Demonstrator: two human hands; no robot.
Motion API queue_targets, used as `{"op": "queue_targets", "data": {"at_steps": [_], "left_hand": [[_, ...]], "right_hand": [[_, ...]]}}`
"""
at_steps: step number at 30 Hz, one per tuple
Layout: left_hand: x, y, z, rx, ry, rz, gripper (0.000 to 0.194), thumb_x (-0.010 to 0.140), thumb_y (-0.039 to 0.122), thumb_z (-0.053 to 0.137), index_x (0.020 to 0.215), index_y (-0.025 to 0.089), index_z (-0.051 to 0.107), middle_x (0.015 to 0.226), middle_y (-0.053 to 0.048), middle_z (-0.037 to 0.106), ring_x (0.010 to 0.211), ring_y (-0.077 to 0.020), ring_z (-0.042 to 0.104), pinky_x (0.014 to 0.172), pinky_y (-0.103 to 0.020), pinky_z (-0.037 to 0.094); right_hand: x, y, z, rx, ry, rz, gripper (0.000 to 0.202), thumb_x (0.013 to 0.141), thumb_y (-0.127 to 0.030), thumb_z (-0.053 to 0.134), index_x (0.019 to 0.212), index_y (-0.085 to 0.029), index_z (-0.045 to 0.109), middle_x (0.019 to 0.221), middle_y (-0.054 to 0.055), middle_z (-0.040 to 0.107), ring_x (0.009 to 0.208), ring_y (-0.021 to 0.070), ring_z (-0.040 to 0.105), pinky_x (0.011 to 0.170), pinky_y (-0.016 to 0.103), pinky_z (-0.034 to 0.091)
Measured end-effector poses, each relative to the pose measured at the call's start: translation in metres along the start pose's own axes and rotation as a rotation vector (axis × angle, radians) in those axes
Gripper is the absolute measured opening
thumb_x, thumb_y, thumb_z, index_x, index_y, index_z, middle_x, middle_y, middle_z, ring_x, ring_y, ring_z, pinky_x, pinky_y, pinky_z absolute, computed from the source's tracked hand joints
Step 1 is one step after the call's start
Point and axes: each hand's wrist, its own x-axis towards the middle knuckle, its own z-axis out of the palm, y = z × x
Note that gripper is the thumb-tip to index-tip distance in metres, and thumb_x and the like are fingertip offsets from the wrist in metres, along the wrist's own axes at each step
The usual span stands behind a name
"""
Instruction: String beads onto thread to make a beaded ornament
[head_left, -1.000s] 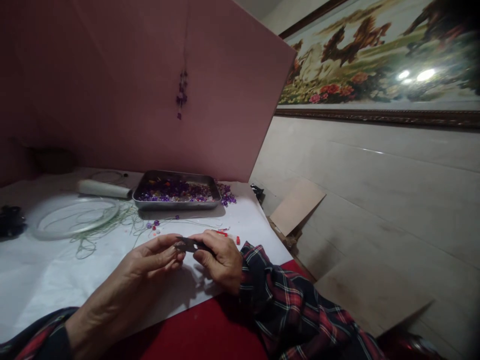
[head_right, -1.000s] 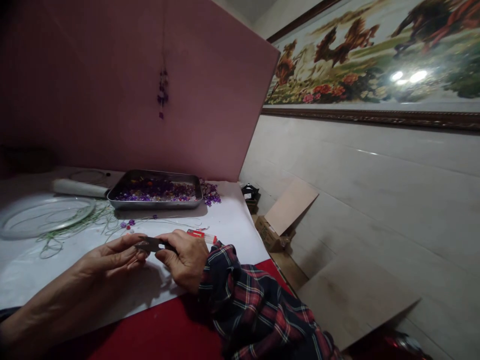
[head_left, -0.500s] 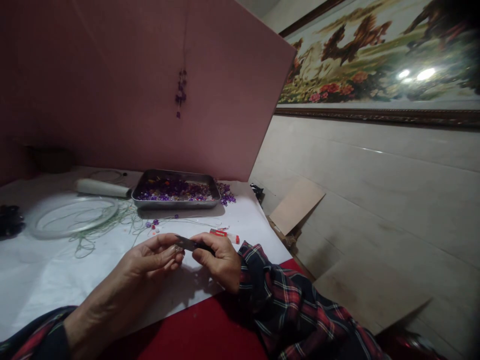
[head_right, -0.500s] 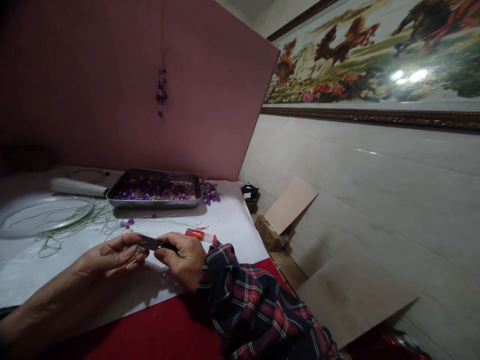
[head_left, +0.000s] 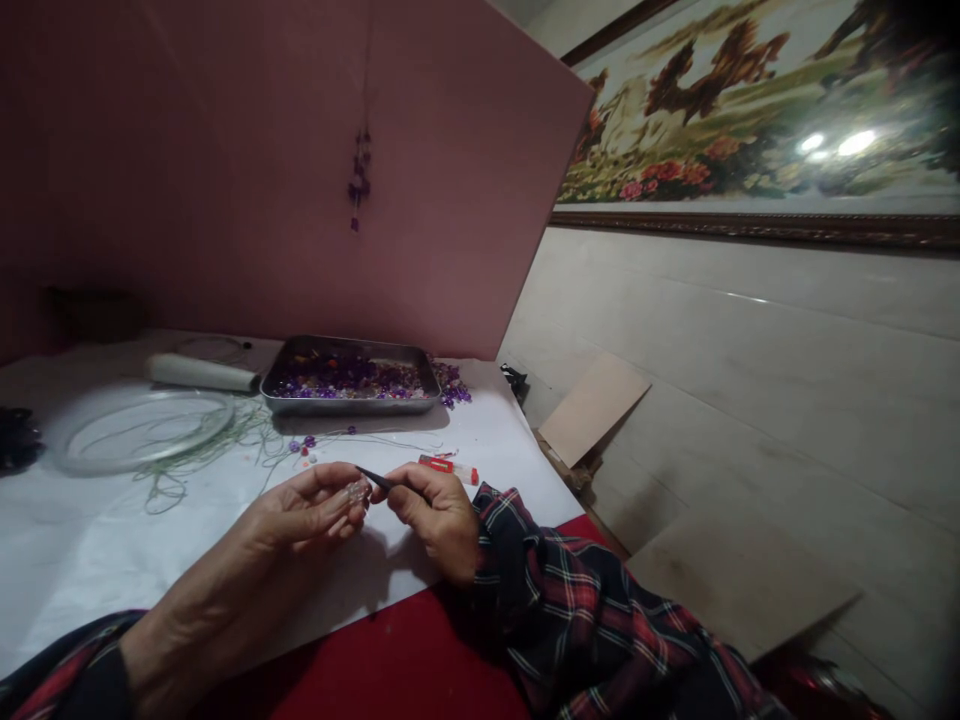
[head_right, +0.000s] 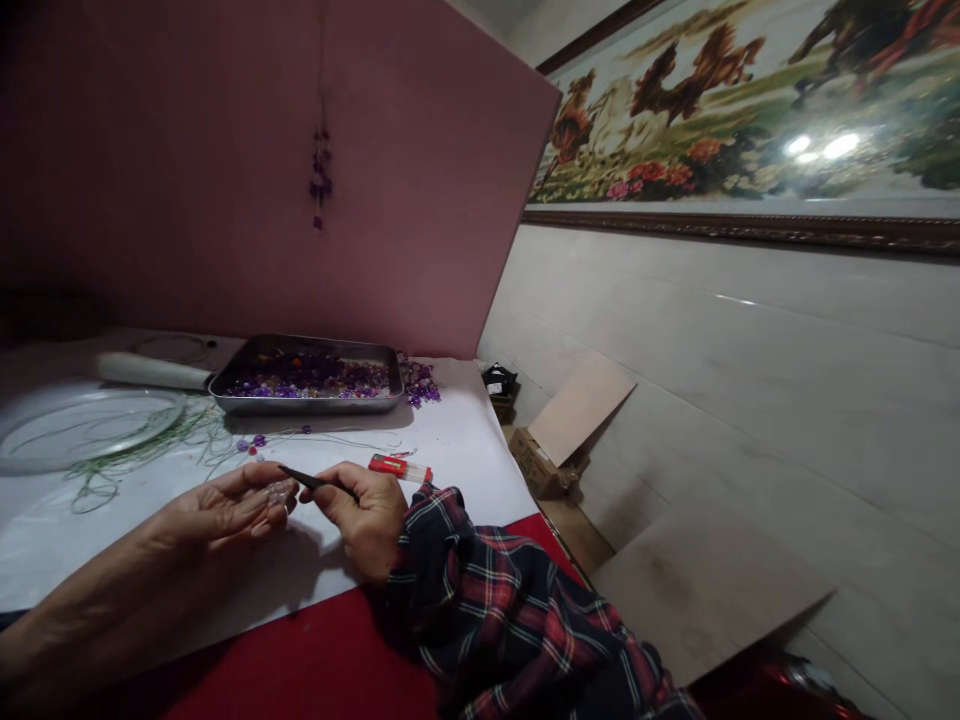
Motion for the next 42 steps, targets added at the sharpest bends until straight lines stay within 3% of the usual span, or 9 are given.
{"op": "queue_targets", "data": {"at_steps": [4, 11, 17, 27, 35, 42], "left_hand": [[0.001, 0.000, -0.002, -0.022, 0.060, -0.002, 0.039, 0.065, -0.007, 0.072, 0.097, 0.016, 0.073, 0.080, -0.007, 0.073, 0.067, -0.0126, 0.067, 0.066, -0.020, 0.057], [0.004, 0.000, -0.004, -0.066, 0.017, 0.022, 0.018, 0.073, -0.001, 0.067, 0.083, 0.012, 0.075, 0.071, -0.006, 0.070, 0.061, -0.0128, 0.064, 0.060, -0.019, 0.057], [0.000, 0.002, 0.003, -0.046, 0.131, 0.007, 0.021, 0.074, -0.002, 0.065, 0.080, 0.017, 0.075, 0.075, -0.004, 0.070, 0.060, -0.0125, 0.065, 0.059, -0.021, 0.058], [0.001, -0.003, -0.001, 0.047, -0.012, 0.023, 0.012, 0.074, 0.008, 0.071, 0.083, 0.017, 0.072, 0.087, -0.004, 0.066, 0.079, -0.0146, 0.060, 0.069, -0.020, 0.053], [0.008, -0.009, -0.005, 0.062, -0.039, 0.045, 0.004, 0.073, 0.013, 0.074, 0.077, 0.013, 0.075, 0.075, -0.005, 0.065, 0.064, -0.0122, 0.057, 0.061, -0.020, 0.053], [0.010, -0.014, -0.007, -0.012, 0.003, 0.008, 0.014, 0.078, 0.001, 0.063, 0.073, 0.010, 0.074, 0.069, -0.006, 0.065, 0.058, -0.0106, 0.058, 0.058, -0.019, 0.056]], "right_hand": [[0.000, -0.002, -0.001, -0.097, 0.097, -0.089, 0.021, 0.085, -0.031, 0.055, 0.090, -0.016, 0.070, 0.063, -0.002, 0.050, 0.056, 0.0114, 0.041, 0.055, 0.025, 0.034], [0.000, -0.002, -0.004, -0.266, 0.171, -0.253, 0.024, 0.084, -0.033, 0.055, 0.097, -0.018, 0.068, 0.081, 0.004, 0.067, 0.071, 0.0168, 0.057, 0.066, 0.029, 0.043], [0.000, 0.002, -0.009, -0.357, 0.108, -0.337, 0.024, 0.086, -0.031, 0.054, 0.100, -0.018, 0.068, 0.084, 0.004, 0.067, 0.075, 0.0179, 0.060, 0.068, 0.030, 0.043], [-0.001, 0.000, -0.006, -0.465, 0.054, -0.379, 0.023, 0.089, -0.032, 0.053, 0.100, -0.019, 0.068, 0.080, 0.003, 0.067, 0.072, 0.0170, 0.060, 0.066, 0.029, 0.045], [0.000, 0.005, -0.007, -0.464, 0.040, -0.430, 0.023, 0.089, -0.031, 0.056, 0.106, -0.020, 0.067, 0.084, 0.004, 0.067, 0.074, 0.0172, 0.060, 0.068, 0.028, 0.045], [-0.003, 0.005, -0.007, -0.465, -0.005, -0.413, 0.024, 0.093, -0.030, 0.053, 0.108, -0.020, 0.068, 0.083, 0.004, 0.066, 0.075, 0.0164, 0.060, 0.068, 0.028, 0.045]]}}
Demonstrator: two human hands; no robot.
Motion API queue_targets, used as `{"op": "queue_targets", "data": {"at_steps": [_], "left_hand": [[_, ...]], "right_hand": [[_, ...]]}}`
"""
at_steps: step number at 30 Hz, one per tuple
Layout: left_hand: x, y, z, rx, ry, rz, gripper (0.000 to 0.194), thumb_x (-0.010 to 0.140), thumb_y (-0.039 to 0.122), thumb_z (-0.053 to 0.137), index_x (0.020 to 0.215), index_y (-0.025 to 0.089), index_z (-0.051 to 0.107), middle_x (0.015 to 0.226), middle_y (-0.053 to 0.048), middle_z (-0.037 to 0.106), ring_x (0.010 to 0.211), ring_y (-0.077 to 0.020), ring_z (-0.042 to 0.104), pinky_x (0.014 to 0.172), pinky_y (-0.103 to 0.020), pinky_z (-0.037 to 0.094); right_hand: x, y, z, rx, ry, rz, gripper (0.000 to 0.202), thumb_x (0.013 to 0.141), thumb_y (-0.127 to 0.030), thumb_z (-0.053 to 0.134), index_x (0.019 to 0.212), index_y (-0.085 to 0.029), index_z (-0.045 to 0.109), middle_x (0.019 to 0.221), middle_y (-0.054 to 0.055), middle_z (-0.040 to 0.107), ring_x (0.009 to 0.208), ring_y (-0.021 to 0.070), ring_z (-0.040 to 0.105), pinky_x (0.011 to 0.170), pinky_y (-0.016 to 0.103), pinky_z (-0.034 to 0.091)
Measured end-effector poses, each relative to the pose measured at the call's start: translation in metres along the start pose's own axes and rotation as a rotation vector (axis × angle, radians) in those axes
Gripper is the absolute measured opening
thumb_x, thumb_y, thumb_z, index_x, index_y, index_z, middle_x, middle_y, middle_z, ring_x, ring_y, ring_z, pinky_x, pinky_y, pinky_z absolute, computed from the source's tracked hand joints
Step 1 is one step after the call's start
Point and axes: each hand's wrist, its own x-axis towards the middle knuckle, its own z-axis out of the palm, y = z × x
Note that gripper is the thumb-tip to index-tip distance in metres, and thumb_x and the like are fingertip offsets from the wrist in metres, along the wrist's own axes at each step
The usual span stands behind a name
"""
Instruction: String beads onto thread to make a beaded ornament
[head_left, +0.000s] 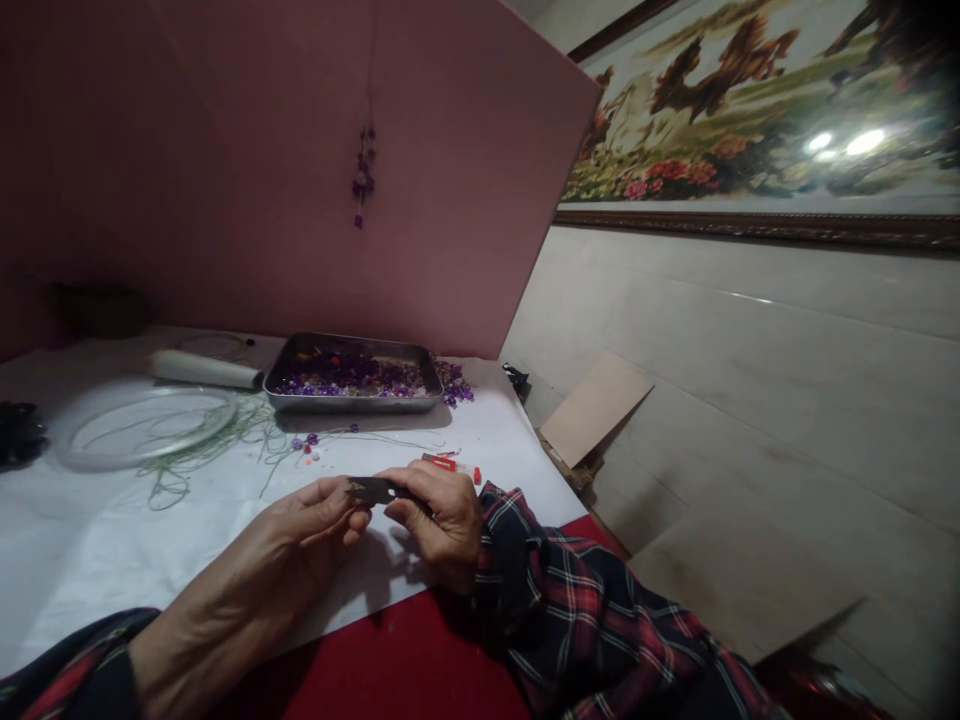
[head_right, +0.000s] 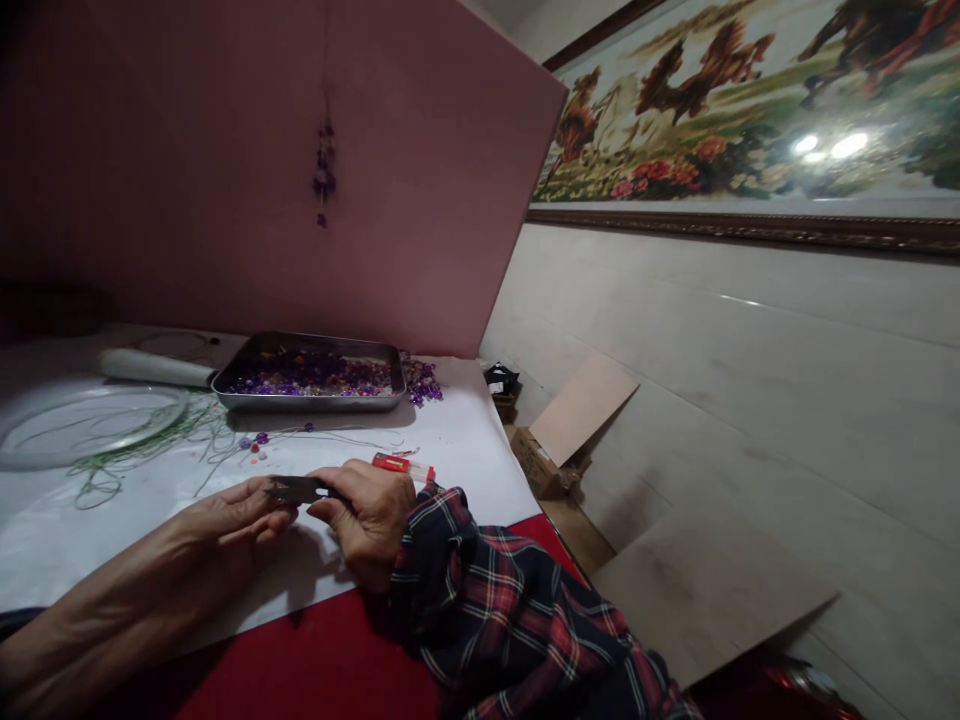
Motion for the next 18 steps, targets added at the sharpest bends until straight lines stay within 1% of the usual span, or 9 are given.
{"op": "queue_targets", "data": {"at_steps": [4, 9, 10, 12, 13, 14, 15, 17, 18], "left_hand": [[-0.002, 0.001, 0.004, -0.029, 0.027, 0.002, 0.018, 0.075, -0.005, 0.062, 0.074, 0.009, 0.074, 0.070, -0.007, 0.067, 0.055, -0.0109, 0.060, 0.055, -0.018, 0.056], [-0.003, 0.003, 0.007, -0.072, 0.044, -0.029, 0.016, 0.073, -0.003, 0.066, 0.066, 0.011, 0.071, 0.067, -0.006, 0.066, 0.054, -0.0112, 0.060, 0.052, -0.018, 0.056], [-0.003, 0.003, 0.007, -0.060, 0.042, -0.029, 0.015, 0.074, -0.001, 0.066, 0.066, 0.011, 0.071, 0.068, -0.006, 0.066, 0.054, -0.0108, 0.060, 0.052, -0.018, 0.056], [-0.003, 0.004, 0.006, -0.024, 0.053, -0.018, 0.012, 0.076, 0.002, 0.067, 0.069, 0.011, 0.071, 0.070, -0.006, 0.067, 0.054, -0.0103, 0.061, 0.051, -0.017, 0.055], [-0.003, 0.004, 0.006, -0.008, 0.066, -0.014, 0.011, 0.075, 0.002, 0.067, 0.072, 0.012, 0.072, 0.071, -0.006, 0.068, 0.055, -0.0105, 0.062, 0.052, -0.017, 0.056], [-0.003, 0.004, 0.005, 0.005, 0.077, -0.011, 0.013, 0.074, 0.001, 0.068, 0.076, 0.012, 0.073, 0.073, -0.006, 0.069, 0.056, -0.0112, 0.063, 0.053, -0.018, 0.056], [-0.003, 0.005, 0.004, 0.015, 0.086, -0.007, 0.016, 0.072, 0.000, 0.070, 0.080, 0.013, 0.074, 0.074, -0.007, 0.070, 0.058, -0.0121, 0.065, 0.056, -0.020, 0.057], [-0.004, 0.006, 0.004, 0.033, 0.093, 0.000, 0.022, 0.068, -0.001, 0.073, 0.085, 0.013, 0.074, 0.076, -0.007, 0.071, 0.063, -0.0136, 0.067, 0.060, -0.021, 0.058], [-0.004, 0.006, 0.004, 0.050, 0.093, 0.004, 0.023, 0.067, 0.000, 0.075, 0.086, 0.013, 0.074, 0.075, -0.007, 0.072, 0.064, -0.0140, 0.067, 0.062, -0.021, 0.058]], "right_hand": [[0.000, -0.001, 0.000, -0.010, 0.005, 0.001, 0.024, 0.093, -0.031, 0.054, 0.107, -0.019, 0.069, 0.083, 0.004, 0.067, 0.076, 0.0165, 0.061, 0.068, 0.028, 0.045], [0.003, -0.005, 0.001, 0.018, 0.056, 0.056, 0.024, 0.092, -0.030, 0.052, 0.092, -0.017, 0.073, 0.072, 0.004, 0.068, 0.067, 0.0162, 0.061, 0.062, 0.028, 0.046], [0.004, -0.004, 0.001, 0.028, 0.083, 0.070, 0.023, 0.091, -0.029, 0.052, 0.091, -0.017, 0.072, 0.075, 0.004, 0.069, 0.069, 0.0165, 0.062, 0.064, 0.028, 0.047], [0.009, 0.003, -0.004, 0.013, 0.156, 0.130, 0.021, 0.090, -0.026, 0.052, 0.096, -0.018, 0.070, 0.086, 0.005, 0.071, 0.078, 0.0176, 0.064, 0.070, 0.029, 0.049], [0.012, 0.008, -0.009, -0.038, 0.229, 0.160, 0.021, 0.089, -0.026, 0.053, 0.102, -0.018, 0.068, 0.094, 0.006, 0.071, 0.084, 0.0188, 0.065, 0.073, 0.029, 0.049], [0.015, 0.015, -0.015, -0.126, 0.253, 0.224, 0.023, 0.089, -0.026, 0.054, 0.106, -0.018, 0.066, 0.097, 0.007, 0.071, 0.086, 0.0195, 0.065, 0.074, 0.030, 0.049], [0.019, 0.023, -0.021, -0.253, 0.248, 0.327, 0.024, 0.089, -0.025, 0.054, 0.110, -0.018, 0.064, 0.095, 0.006, 0.071, 0.084, 0.0200, 0.065, 0.074, 0.031, 0.048], [0.025, 0.040, -0.036, -0.580, 0.208, 0.562, 0.028, 0.089, -0.028, 0.057, 0.115, -0.019, 0.059, 0.090, 0.006, 0.070, 0.084, 0.0227, 0.065, 0.073, 0.033, 0.046], [0.028, 0.049, -0.042, -0.627, 0.191, 0.596, 0.025, 0.088, -0.027, 0.058, 0.112, -0.017, 0.061, 0.089, 0.009, 0.070, 0.085, 0.0246, 0.065, 0.072, 0.034, 0.045]]}}
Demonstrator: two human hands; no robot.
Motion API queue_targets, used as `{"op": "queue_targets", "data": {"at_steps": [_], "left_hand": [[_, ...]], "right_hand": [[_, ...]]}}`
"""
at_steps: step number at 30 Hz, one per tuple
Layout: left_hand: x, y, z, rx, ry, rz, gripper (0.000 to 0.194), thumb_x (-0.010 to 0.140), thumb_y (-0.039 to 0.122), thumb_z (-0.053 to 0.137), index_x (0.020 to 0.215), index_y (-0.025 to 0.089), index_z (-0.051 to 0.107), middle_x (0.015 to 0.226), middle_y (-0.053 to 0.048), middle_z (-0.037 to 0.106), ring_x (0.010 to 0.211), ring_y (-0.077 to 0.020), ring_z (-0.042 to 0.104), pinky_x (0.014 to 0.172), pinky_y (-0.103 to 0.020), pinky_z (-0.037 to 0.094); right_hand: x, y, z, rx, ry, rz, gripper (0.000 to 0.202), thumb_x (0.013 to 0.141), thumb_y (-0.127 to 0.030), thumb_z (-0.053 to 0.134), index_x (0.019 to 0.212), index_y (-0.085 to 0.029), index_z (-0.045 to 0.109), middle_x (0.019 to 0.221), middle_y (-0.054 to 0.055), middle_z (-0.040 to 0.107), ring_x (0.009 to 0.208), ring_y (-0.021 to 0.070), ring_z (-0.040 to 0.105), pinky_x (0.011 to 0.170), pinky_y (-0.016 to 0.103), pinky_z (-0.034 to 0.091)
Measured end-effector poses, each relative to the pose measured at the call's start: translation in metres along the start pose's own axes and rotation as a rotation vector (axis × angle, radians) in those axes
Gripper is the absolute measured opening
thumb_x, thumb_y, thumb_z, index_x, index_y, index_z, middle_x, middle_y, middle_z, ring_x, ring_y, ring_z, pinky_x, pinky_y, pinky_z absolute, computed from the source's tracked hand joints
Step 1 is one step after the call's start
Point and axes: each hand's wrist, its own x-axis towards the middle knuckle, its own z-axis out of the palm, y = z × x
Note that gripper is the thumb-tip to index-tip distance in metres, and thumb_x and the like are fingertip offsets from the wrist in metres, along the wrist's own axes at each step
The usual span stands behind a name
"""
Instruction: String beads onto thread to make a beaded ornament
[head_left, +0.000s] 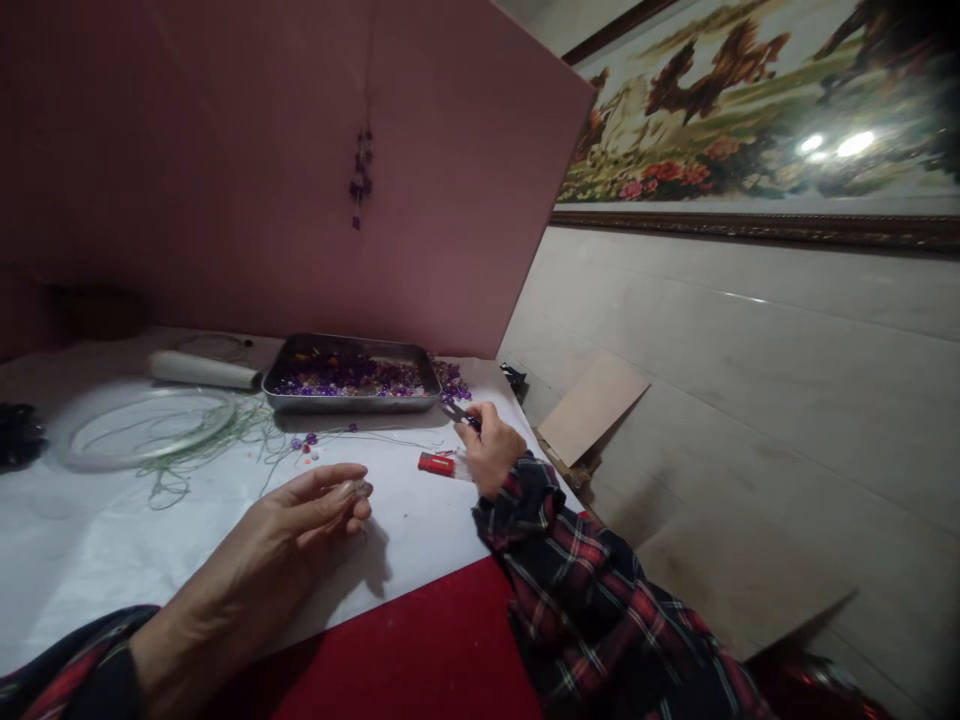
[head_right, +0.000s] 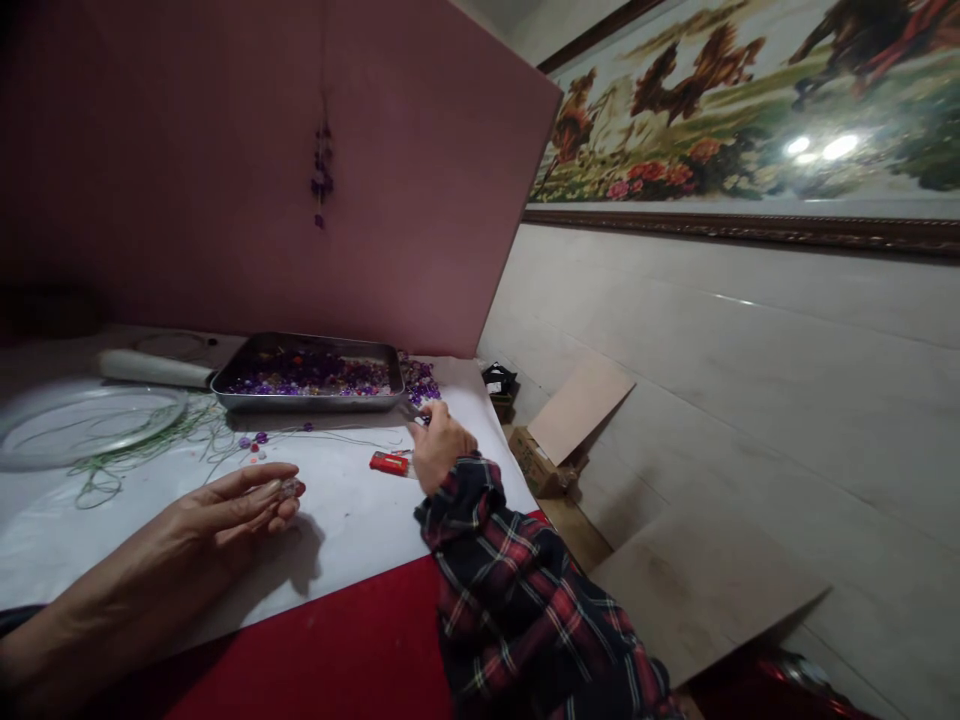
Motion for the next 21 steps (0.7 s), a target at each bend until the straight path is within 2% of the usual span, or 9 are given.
{"op": "queue_targets", "data": {"at_steps": [4, 7, 10, 13, 15, 18, 19, 21], "left_hand": [[-0.001, 0.001, 0.000, 0.077, 0.001, 0.028, 0.022, 0.063, 0.009, 0.083, 0.082, 0.015, 0.075, 0.068, -0.004, 0.070, 0.061, -0.0123, 0.065, 0.058, -0.018, 0.056], [0.000, 0.002, 0.000, 0.089, -0.028, 0.047, 0.021, 0.060, 0.011, 0.085, 0.079, 0.014, 0.075, 0.068, -0.004, 0.071, 0.057, -0.0111, 0.063, 0.054, -0.017, 0.054], [0.002, 0.003, -0.002, 0.080, -0.090, 0.044, 0.020, 0.061, 0.008, 0.084, 0.079, 0.012, 0.076, 0.069, -0.005, 0.071, 0.055, -0.0101, 0.060, 0.053, -0.017, 0.053], [0.003, 0.004, -0.003, 0.074, -0.095, 0.039, 0.020, 0.061, 0.006, 0.083, 0.079, 0.011, 0.076, 0.069, -0.005, 0.071, 0.057, -0.0103, 0.061, 0.055, -0.017, 0.053], [0.002, 0.003, -0.004, 0.068, -0.077, 0.044, 0.020, 0.062, 0.006, 0.081, 0.081, 0.011, 0.076, 0.067, -0.006, 0.071, 0.058, -0.0115, 0.062, 0.056, -0.018, 0.053], [0.001, 0.000, -0.005, 0.069, -0.066, 0.039, 0.020, 0.066, 0.008, 0.078, 0.086, 0.011, 0.076, 0.064, -0.007, 0.071, 0.059, -0.0136, 0.062, 0.058, -0.021, 0.054], [0.001, -0.001, -0.005, 0.075, -0.063, 0.037, 0.020, 0.067, 0.009, 0.077, 0.086, 0.011, 0.076, 0.064, -0.008, 0.071, 0.058, -0.0139, 0.062, 0.058, -0.022, 0.054], [0.001, -0.001, -0.005, 0.088, -0.050, 0.037, 0.020, 0.067, 0.011, 0.078, 0.087, 0.012, 0.075, 0.064, -0.007, 0.071, 0.057, -0.0137, 0.061, 0.058, -0.023, 0.053]], "right_hand": [[0.020, 0.024, 0.006, -0.062, -0.042, -0.026, 0.011, 0.081, -0.018, 0.066, 0.093, -0.017, 0.066, 0.096, 0.011, 0.067, 0.088, 0.0244, 0.063, 0.077, 0.035, 0.042], [0.022, 0.031, 0.013, -0.057, -0.047, -0.080, 0.010, 0.079, -0.019, 0.069, 0.090, -0.018, 0.068, 0.098, 0.010, 0.067, 0.094, 0.0248, 0.060, 0.083, 0.036, 0.040], [0.020, 0.029, 0.016, -0.013, 0.006, -0.134, 0.014, 0.080, -0.019, 0.069, 0.094, -0.017, 0.068, 0.103, 0.012, 0.065, 0.102, 0.0274, 0.055, 0.089, 0.040, 0.037], [0.012, 0.015, 0.015, 0.079, 0.060, -0.203, 0.009, 0.083, -0.016, 0.064, 0.091, -0.015, 0.069, 0.098, 0.012, 0.066, 0.099, 0.0272, 0.055, 0.087, 0.041, 0.038], [0.002, 0.001, 0.012, 0.166, 0.062, -0.289, 0.008, 0.085, -0.015, 0.061, 0.086, -0.017, 0.068, 0.093, 0.009, 0.067, 0.094, 0.0233, 0.057, 0.085, 0.037, 0.041], [-0.022, -0.023, 0.006, 0.298, 0.037, -0.417, 0.017, 0.090, -0.015, 0.052, 0.085, -0.017, 0.067, 0.087, 0.005, 0.067, 0.086, 0.0174, 0.060, 0.080, 0.030, 0.045], [-0.030, -0.031, 0.004, 0.359, 0.034, -0.459, 0.019, 0.092, -0.017, 0.049, 0.086, -0.018, 0.067, 0.087, 0.005, 0.067, 0.085, 0.0166, 0.060, 0.079, 0.030, 0.045], [-0.045, -0.044, 0.000, 0.624, 0.029, -0.575, 0.022, 0.094, -0.022, 0.045, 0.088, -0.016, 0.066, 0.086, 0.006, 0.067, 0.085, 0.0177, 0.059, 0.078, 0.031, 0.046]]}}
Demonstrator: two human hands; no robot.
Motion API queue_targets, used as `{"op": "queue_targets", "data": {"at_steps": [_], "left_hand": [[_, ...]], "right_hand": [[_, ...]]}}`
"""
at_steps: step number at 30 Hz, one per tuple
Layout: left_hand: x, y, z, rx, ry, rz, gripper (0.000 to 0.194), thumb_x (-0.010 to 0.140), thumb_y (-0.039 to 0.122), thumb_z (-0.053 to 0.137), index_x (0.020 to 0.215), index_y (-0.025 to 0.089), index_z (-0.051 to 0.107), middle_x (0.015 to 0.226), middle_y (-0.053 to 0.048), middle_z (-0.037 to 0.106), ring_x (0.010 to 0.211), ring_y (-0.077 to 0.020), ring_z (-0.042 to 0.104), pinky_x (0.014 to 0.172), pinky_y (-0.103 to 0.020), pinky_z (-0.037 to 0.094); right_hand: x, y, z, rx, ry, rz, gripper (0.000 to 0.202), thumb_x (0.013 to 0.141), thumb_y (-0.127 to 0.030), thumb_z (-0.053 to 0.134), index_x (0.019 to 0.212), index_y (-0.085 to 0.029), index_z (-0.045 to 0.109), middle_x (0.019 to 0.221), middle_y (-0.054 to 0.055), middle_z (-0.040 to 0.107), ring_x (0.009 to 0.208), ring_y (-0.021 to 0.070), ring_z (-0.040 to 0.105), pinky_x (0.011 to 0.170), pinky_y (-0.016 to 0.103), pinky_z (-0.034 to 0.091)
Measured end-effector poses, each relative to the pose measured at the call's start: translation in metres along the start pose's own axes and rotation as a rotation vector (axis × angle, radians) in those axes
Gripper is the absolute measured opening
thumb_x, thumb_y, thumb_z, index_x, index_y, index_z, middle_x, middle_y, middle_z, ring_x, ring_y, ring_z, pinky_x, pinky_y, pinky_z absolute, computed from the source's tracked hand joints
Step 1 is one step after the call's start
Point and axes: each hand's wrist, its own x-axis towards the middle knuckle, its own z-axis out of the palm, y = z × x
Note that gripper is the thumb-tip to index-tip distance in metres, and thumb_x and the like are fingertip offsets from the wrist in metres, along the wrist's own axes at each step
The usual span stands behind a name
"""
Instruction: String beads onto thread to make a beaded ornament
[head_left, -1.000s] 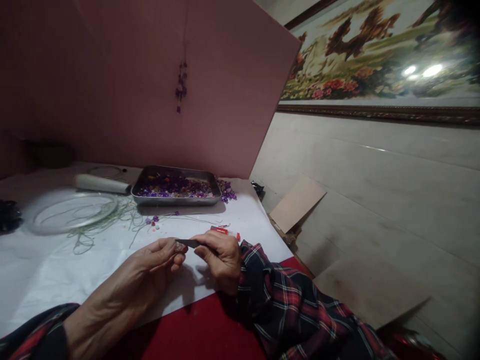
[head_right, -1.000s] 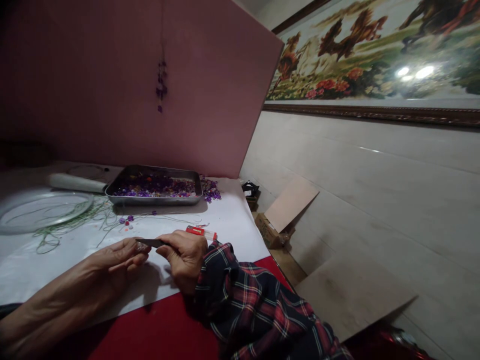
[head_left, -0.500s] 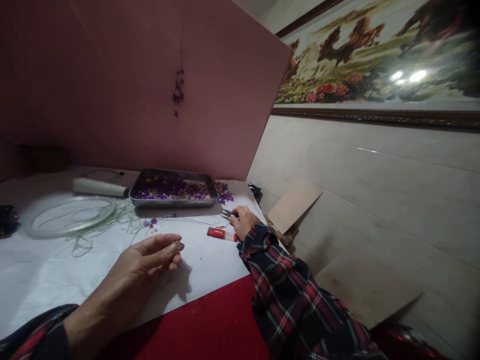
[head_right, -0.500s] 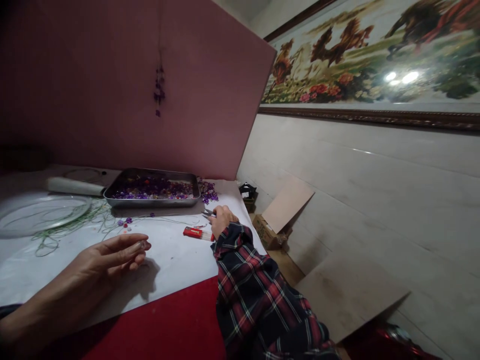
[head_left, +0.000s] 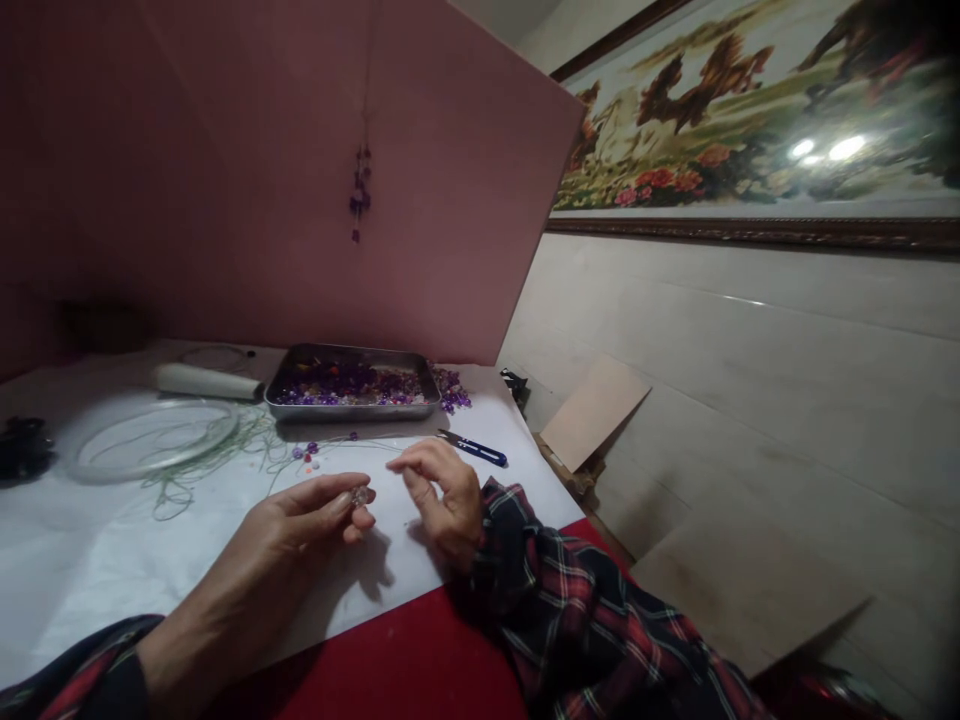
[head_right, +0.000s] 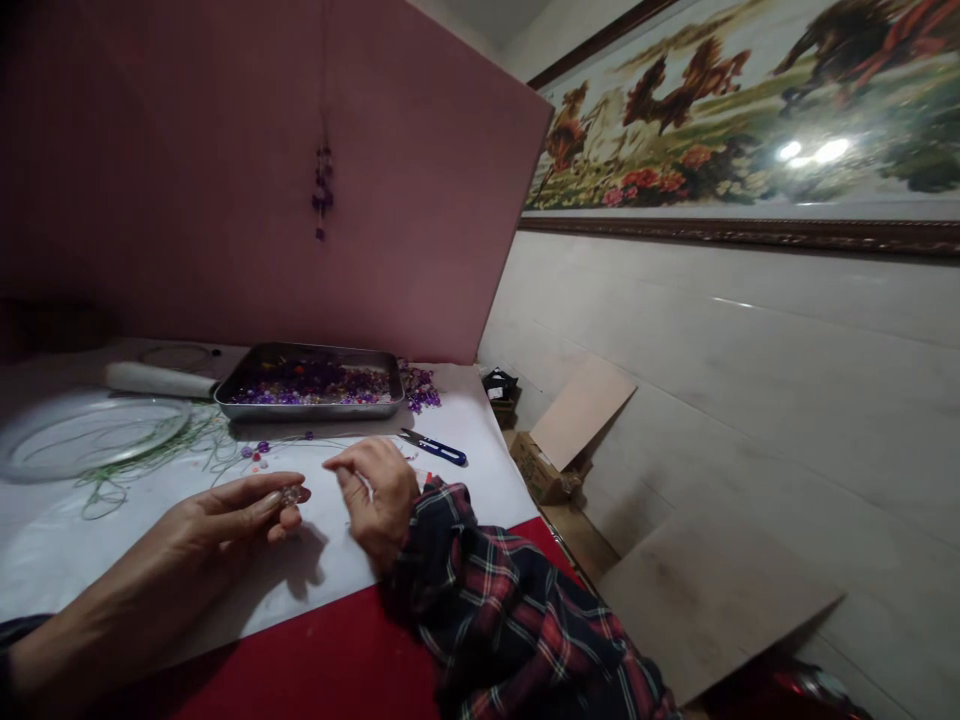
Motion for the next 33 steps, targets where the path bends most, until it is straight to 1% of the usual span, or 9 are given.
{"op": "queue_targets", "data": {"at_steps": [5, 8, 12, 15, 19, 22, 25, 29, 33], "left_hand": [[0.003, -0.002, 0.005, 0.016, 0.022, -0.004, 0.025, 0.062, 0.020, 0.083, 0.084, 0.017, 0.071, 0.068, -0.003, 0.070, 0.057, -0.0133, 0.061, 0.054, -0.024, 0.050], [0.004, -0.010, 0.009, 0.103, 0.048, 0.025, 0.024, 0.057, 0.025, 0.085, 0.068, 0.016, 0.065, 0.058, 0.001, 0.065, 0.049, -0.0101, 0.056, 0.050, -0.021, 0.044], [0.007, -0.011, 0.006, 0.332, 0.133, 0.189, 0.026, 0.069, 0.042, 0.071, 0.070, 0.017, 0.063, 0.057, -0.002, 0.066, 0.048, -0.0138, 0.055, 0.049, -0.027, 0.044], [0.016, 0.013, -0.010, 0.506, 0.225, 0.313, 0.027, 0.066, 0.041, 0.070, 0.079, 0.017, 0.066, 0.069, -0.005, 0.071, 0.057, -0.0171, 0.057, 0.052, -0.029, 0.045], [0.038, 0.056, -0.033, 0.812, 0.384, 0.491, 0.029, 0.068, 0.041, 0.065, 0.087, 0.020, 0.067, 0.081, -0.005, 0.072, 0.076, -0.0212, 0.060, 0.070, -0.031, 0.046], [0.057, 0.070, -0.036, 1.059, 0.329, 0.500, 0.024, 0.070, 0.041, 0.060, 0.078, 0.020, 0.068, 0.078, -0.006, 0.074, 0.077, -0.0240, 0.065, 0.072, -0.032, 0.047], [0.072, 0.066, -0.027, 1.329, 0.241, 0.471, 0.019, 0.073, 0.033, 0.055, 0.075, 0.022, 0.070, 0.075, -0.007, 0.076, 0.073, -0.0260, 0.068, 0.068, -0.033, 0.046], [0.083, 0.056, -0.012, 1.655, 0.190, 0.439, 0.032, 0.082, 0.030, 0.043, 0.086, 0.021, 0.073, 0.089, -0.016, 0.078, 0.081, -0.0349, 0.069, 0.067, -0.040, 0.042], [0.093, 0.049, -0.005, 1.839, 0.113, 0.394, 0.039, 0.085, 0.027, 0.036, 0.095, 0.020, 0.073, 0.084, -0.019, 0.077, 0.079, -0.0379, 0.070, 0.066, -0.043, 0.041]], "right_hand": [[-0.009, -0.019, 0.011, 0.119, -0.046, -0.014, 0.021, 0.088, -0.031, 0.057, 0.095, -0.013, 0.065, 0.084, 0.007, 0.063, 0.081, 0.0183, 0.056, 0.071, 0.030, 0.043], [-0.013, -0.014, 0.017, 0.156, -0.024, 0.036, 0.016, 0.086, -0.028, 0.059, 0.082, -0.014, 0.064, 0.075, 0.004, 0.059, 0.073, 0.0162, 0.054, 0.065, 0.027, 0.041], [-0.015, -0.005, 0.022, 0.155, -0.016, 0.137, 0.012, 0.084, -0.025, 0.062, 0.079, -0.015, 0.063, 0.072, 0.001, 0.057, 0.067, 0.0144, 0.053, 0.060, 0.025, 0.037], [-0.008, 0.004, 0.021, 0.063, -0.030, 0.142, 0.004, 0.081, -0.018, 0.063, 0.081, -0.014, 0.062, 0.076, 0.003, 0.059, 0.071, 0.0153, 0.054, 0.064, 0.027, 0.038], [0.004, 0.015, 0.021, -0.145, -0.247, 0.102, 0.005, 0.079, -0.013, 0.067, 0.082, -0.014, 0.064, 0.080, 0.004, 0.062, 0.077, 0.0179, 0.056, 0.068, 0.029, 0.038], [0.006, 0.019, 0.025, -0.251, -0.313, 0.039, 0.009, 0.081, -0.018, 0.068, 0.088, -0.014, 0.066, 0.086, 0.006, 0.064, 0.083, 0.0200, 0.056, 0.070, 0.031, 0.039], [0.002, 0.019, 0.029, -0.330, -0.231, -0.016, 0.014, 0.082, -0.024, 0.068, 0.093, -0.015, 0.066, 0.088, 0.007, 0.063, 0.084, 0.0216, 0.055, 0.068, 0.032, 0.037], [-0.003, 0.016, 0.031, -0.302, -0.137, -0.036, 0.007, 0.079, -0.021, 0.070, 0.083, -0.017, 0.066, 0.083, 0.005, 0.062, 0.080, 0.0194, 0.054, 0.063, 0.031, 0.035], [-0.004, 0.015, 0.032, -0.258, -0.089, -0.003, 0.008, 0.076, -0.018, 0.073, 0.077, -0.017, 0.064, 0.084, 0.003, 0.062, 0.079, 0.0182, 0.055, 0.063, 0.030, 0.035]]}}
